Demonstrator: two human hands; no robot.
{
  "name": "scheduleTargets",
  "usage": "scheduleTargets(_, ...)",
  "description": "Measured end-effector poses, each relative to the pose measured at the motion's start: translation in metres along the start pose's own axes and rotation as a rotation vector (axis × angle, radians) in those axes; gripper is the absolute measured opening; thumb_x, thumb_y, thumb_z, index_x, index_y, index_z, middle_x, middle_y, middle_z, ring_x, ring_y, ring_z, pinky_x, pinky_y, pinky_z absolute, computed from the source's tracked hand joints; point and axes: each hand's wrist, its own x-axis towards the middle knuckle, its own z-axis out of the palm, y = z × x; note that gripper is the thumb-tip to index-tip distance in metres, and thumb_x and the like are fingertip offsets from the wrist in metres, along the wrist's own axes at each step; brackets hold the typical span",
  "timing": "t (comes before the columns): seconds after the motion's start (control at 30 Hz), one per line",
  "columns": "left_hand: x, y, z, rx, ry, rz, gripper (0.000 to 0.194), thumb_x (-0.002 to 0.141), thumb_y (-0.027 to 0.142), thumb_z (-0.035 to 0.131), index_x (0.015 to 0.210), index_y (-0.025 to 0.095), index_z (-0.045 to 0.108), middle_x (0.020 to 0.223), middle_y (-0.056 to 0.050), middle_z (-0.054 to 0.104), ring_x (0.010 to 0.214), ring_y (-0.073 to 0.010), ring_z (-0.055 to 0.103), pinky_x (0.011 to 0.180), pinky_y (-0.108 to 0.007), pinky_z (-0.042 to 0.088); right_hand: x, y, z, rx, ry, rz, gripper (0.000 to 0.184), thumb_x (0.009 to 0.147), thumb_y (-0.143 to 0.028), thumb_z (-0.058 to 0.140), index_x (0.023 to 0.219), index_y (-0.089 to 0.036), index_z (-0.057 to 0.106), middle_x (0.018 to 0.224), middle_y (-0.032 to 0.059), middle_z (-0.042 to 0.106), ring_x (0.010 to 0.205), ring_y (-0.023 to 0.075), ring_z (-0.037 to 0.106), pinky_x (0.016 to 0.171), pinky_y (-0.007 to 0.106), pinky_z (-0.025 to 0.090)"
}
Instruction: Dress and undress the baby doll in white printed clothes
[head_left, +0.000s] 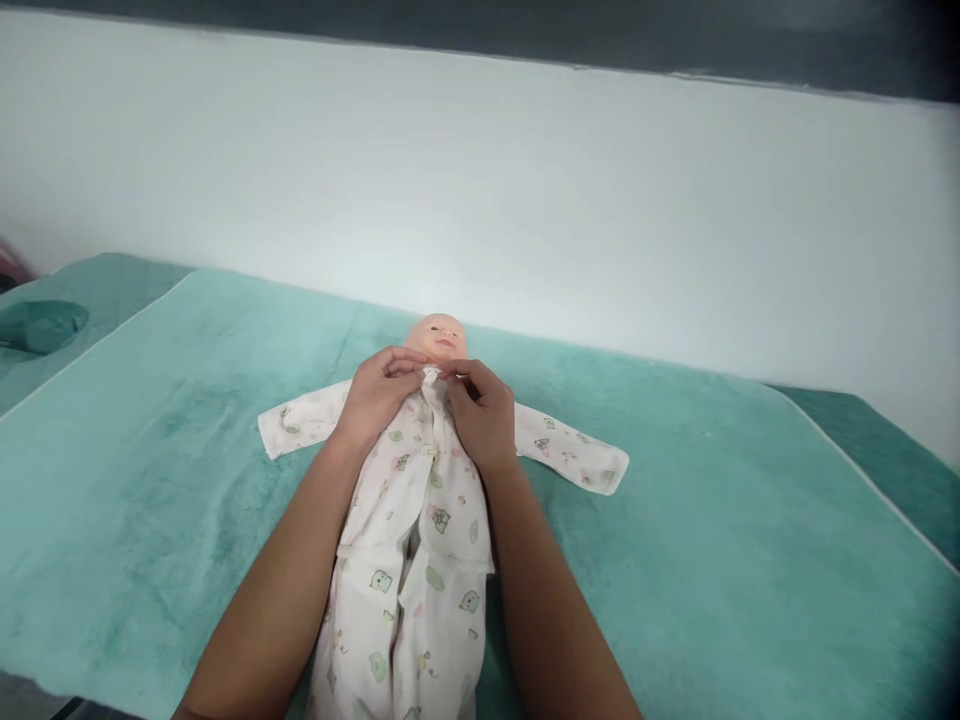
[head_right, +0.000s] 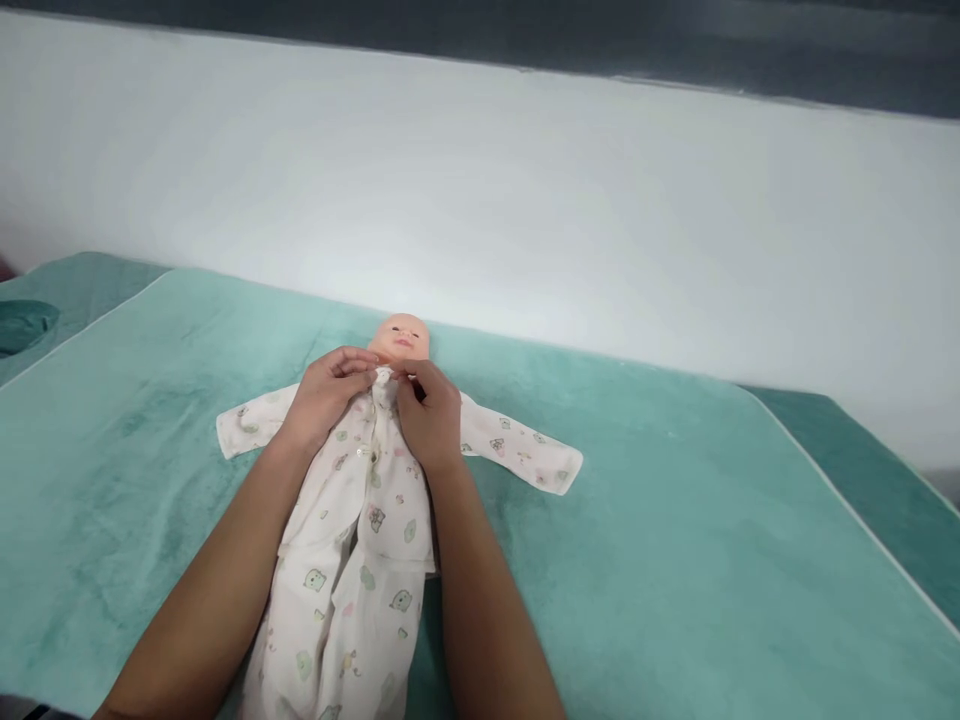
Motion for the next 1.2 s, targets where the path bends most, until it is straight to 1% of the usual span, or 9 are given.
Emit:
scheduleTargets(0.1, -0.0007, 0.0006, -0.0001, 0.002, -0.014, 0.002, 0.023, 0.072, 0.026, 0.074, 0.094, 0.018, 0.071, 0.09, -0.003, 0.072, 0.081, -0.0147, 0.064, 0.073, -0.025, 0.045, 0.0002, 0.0008, 0.0, 0.003, -0.003, 0.017, 0.02, 0.087, -0.024, 0.054, 0.092, -0.022, 0.073, 0.09, 0.0016, 0.074, 0.078, 0.0175, 0.064, 0.075, 0.03, 0.049)
scheduleTargets(0.17, -0.0014, 0.0007, -0.0002, 0.088, -0.034, 0.036, 0.023, 0.073, 0.024, 0.073, 0.095, 0.019, 0.072, 0.091, -0.002, 0.071, 0.08, -0.0144, 0.062, 0.071, -0.024, 0.044, 0.0003, 0.0018, 0.0003, 0.027, -0.004, 0.039, 0.02, 0.087, -0.025, 0.054, 0.093, -0.022, 0.073, 0.09, 0.0017, 0.074, 0.078, 0.0177, 0.064, 0.076, 0.031, 0.05)
scheduleTargets(0.3, -0.0025, 0.0014, -0.0001, 0.305, -0.067, 0.094, 0.027, 0.075, 0.021, 0.066, 0.1, 0.021, 0.075, 0.076, 0.001, 0.065, 0.066, -0.013, 0.054, 0.062, -0.025, 0.038, 0.0007, 0.004, 0.0011, 0.094, 0.01, 0.091, 0.02, 0.085, -0.026, 0.055, 0.092, -0.022, 0.074, 0.09, 0.0013, 0.075, 0.081, 0.0182, 0.065, 0.078, 0.031, 0.05)
scheduleTargets(0.4, -0.0027, 0.0029, -0.0001, 0.347, -0.08, 0.095, 0.025, 0.077, 0.022, 0.064, 0.099, 0.02, 0.076, 0.071, 0.002, 0.062, 0.066, -0.0136, 0.053, 0.063, -0.025, 0.039, 0.0009, 0.0055, 0.0015, 0.108, 0.006, 0.101, 0.019, 0.084, -0.024, 0.055, 0.089, -0.023, 0.073, 0.089, 0.0004, 0.075, 0.079, 0.0174, 0.065, 0.077, 0.031, 0.05)
scheduleTargets(0.6, -0.0034, 0.0031, -0.0011, 0.311, -0.095, 0.103, 0.022, 0.084, 0.035, 0.066, 0.095, 0.02, 0.076, 0.083, -0.001, 0.069, 0.076, -0.0158, 0.058, 0.07, -0.026, 0.042, 0.0019, 0.0062, 0.0017, 0.111, 0.008, 0.111, 0.019, 0.084, -0.025, 0.054, 0.089, -0.022, 0.073, 0.089, 0.0008, 0.075, 0.08, 0.0179, 0.064, 0.077, 0.031, 0.05)
scheduleTargets(0.7, -0.0023, 0.0006, -0.0012, 0.293, -0.094, 0.098, 0.024, 0.084, 0.041, 0.068, 0.092, 0.02, 0.075, 0.081, -0.001, 0.068, 0.073, -0.0152, 0.056, 0.068, -0.026, 0.04, 0.0023, 0.005, 0.0015, 0.089, 0.007, 0.074, 0.019, 0.084, -0.023, 0.054, 0.089, -0.023, 0.072, 0.09, 0.0009, 0.074, 0.081, 0.0181, 0.064, 0.079, 0.032, 0.049)
scheduleTargets(0.9, 0.0007, -0.003, -0.0013, 0.302, -0.035, 0.089, 0.02, 0.082, 0.038, 0.07, 0.084, 0.019, 0.069, 0.073, 0.001, 0.059, 0.07, -0.0139, 0.051, 0.067, -0.027, 0.038, 0.0006, -0.0003, 0.0014, -0.008, -0.008, -0.044, 0.022, 0.085, -0.017, 0.049, 0.087, -0.023, 0.07, 0.094, 0.0025, 0.07, 0.085, 0.0181, 0.062, 0.079, 0.032, 0.048)
scheduleTargets(1.03, 0.0007, -0.0034, -0.0028, 0.19, -0.054, 0.004, 0.022, 0.08, 0.041, 0.071, 0.083, 0.019, 0.07, 0.071, 0.002, 0.057, 0.068, -0.0139, 0.049, 0.065, -0.027, 0.036, -0.0009, -0.0029, 0.001, -0.088, -0.023, -0.108, 0.024, 0.085, -0.014, 0.047, 0.086, -0.024, 0.069, 0.095, 0.0038, 0.068, 0.089, 0.0194, 0.062, 0.08, 0.033, 0.047)
scheduleTargets(1.2, 0.0, -0.0031, -0.0022, 0.109, -0.061, -0.027, 0.021, 0.077, 0.039, 0.072, 0.078, 0.019, 0.067, 0.069, 0.002, 0.055, 0.066, -0.0134, 0.047, 0.063, -0.026, 0.034, -0.0009, -0.0013, 0.0007, -0.087, -0.027, -0.15, 0.024, 0.085, -0.012, 0.046, 0.084, -0.024, 0.067, 0.093, 0.0037, 0.066, 0.089, 0.0198, 0.061, 0.079, 0.034, 0.047)
